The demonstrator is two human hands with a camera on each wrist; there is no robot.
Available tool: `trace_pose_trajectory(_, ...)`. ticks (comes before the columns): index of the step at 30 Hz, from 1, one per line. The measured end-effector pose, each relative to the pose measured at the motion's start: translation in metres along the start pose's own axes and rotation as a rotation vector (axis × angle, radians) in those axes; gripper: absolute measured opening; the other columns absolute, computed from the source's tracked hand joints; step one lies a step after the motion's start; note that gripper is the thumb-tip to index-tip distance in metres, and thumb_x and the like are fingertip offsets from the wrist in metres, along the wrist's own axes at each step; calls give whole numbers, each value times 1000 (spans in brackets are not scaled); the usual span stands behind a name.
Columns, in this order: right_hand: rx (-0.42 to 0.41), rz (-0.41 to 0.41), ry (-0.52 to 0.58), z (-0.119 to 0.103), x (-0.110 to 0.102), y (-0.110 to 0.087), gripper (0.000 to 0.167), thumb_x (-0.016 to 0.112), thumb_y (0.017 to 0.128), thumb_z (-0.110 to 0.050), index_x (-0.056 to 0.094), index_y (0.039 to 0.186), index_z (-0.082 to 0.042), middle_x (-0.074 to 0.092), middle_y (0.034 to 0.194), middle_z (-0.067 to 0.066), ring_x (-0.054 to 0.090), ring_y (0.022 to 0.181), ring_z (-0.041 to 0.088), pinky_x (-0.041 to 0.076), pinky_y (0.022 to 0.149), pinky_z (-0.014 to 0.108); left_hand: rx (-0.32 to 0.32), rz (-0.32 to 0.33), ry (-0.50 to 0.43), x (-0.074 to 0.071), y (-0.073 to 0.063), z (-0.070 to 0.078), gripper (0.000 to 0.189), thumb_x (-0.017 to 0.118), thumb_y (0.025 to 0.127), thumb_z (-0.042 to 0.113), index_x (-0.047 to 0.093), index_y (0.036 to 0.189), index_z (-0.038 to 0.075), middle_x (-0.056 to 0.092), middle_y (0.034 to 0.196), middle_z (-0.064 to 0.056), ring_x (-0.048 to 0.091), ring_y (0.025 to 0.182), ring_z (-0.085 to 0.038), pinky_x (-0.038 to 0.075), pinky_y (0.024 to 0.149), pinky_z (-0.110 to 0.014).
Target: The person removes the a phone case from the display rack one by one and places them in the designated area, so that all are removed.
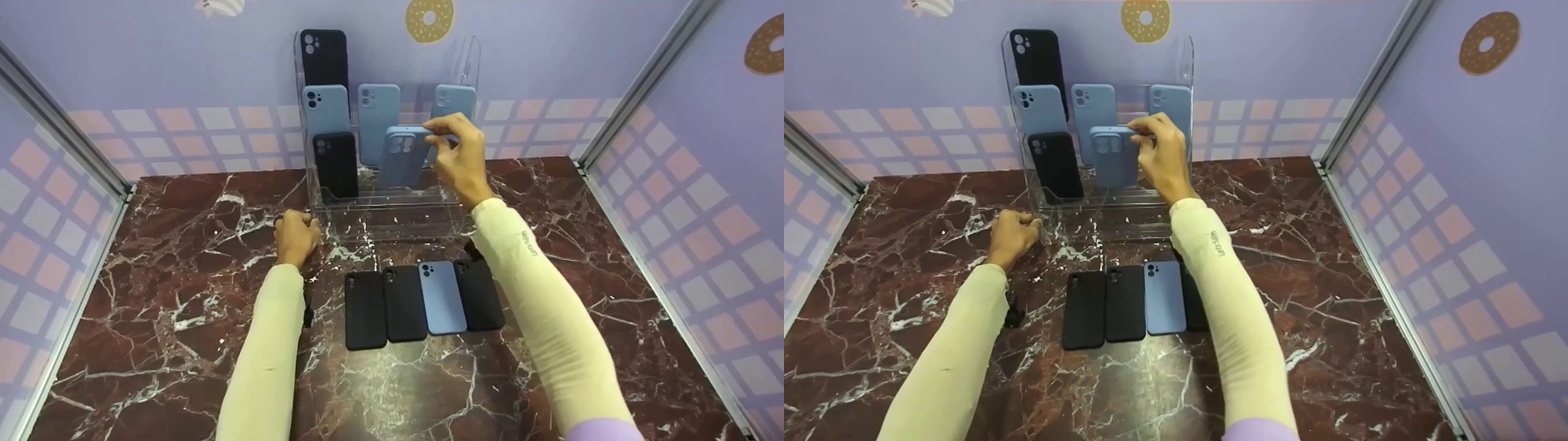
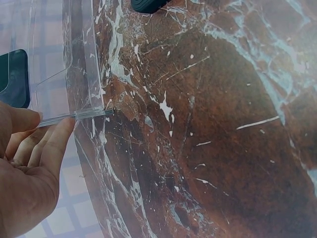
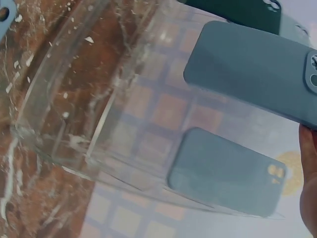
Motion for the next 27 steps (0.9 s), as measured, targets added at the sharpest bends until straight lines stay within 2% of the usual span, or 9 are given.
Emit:
trace_pose_trajectory(5, -32, -55, 16, -10, -15, -1, 13, 71, 85, 13, 72, 97, 9, 70, 96, 17, 67, 88, 21, 57, 86, 32, -9, 6, -3, -1, 1, -2, 26, 62, 94, 16, 76, 111, 2, 71, 118, -21, 63, 113, -46, 47, 100, -55)
trace_pose_trajectory(11, 43, -175, -18, -7, -43, -10, 14, 71, 85, 12, 71, 99, 7, 69, 97, 15, 66, 89, 21, 57, 86, 31, -6, 12, -16, -1, 3, -1, 28, 63, 94, 16, 75, 114, 1, 70, 121, -22, 62, 115, -47, 47, 101, -54)
trace_pose_trajectory(16, 176, -253, -131, 7, -76, -23, 14, 72, 86, 10, 72, 99, 4, 69, 97, 12, 66, 90, 18, 56, 87, 28, 3, 11, -19, 2, 4, 0, 26, 63, 93, 15, 77, 110, 1, 71, 117, -22, 63, 113, -46, 47, 100, -54)
trace_pose_trajectory(21, 247, -306, -255, 25, -109, -35, 15, 72, 86, 9, 72, 101, 3, 72, 97, 13, 65, 86, 16, 54, 81, 21, 26, 8, -5, 2, 4, 3, 23, 62, 93, 15, 78, 104, 2, 72, 116, -20, 65, 110, -44, 48, 98, -54)
trace_pose_trajectory(27, 317, -323, -274, 50, -137, -47, 14, 74, 86, 8, 73, 99, 4, 73, 96, 17, 65, 79, 13, 52, 73, 18, 19, 15, -19, 0, 5, 2, 26, 63, 93, 15, 77, 110, 1, 72, 115, -20, 65, 111, -44, 48, 98, -53)
Point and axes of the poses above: each hand's wrist, its own y-axis towards the middle knuckle, its own x-axis out of the palm, z = x × y, the point moved 6 cm from there along y, towards the middle knuckle
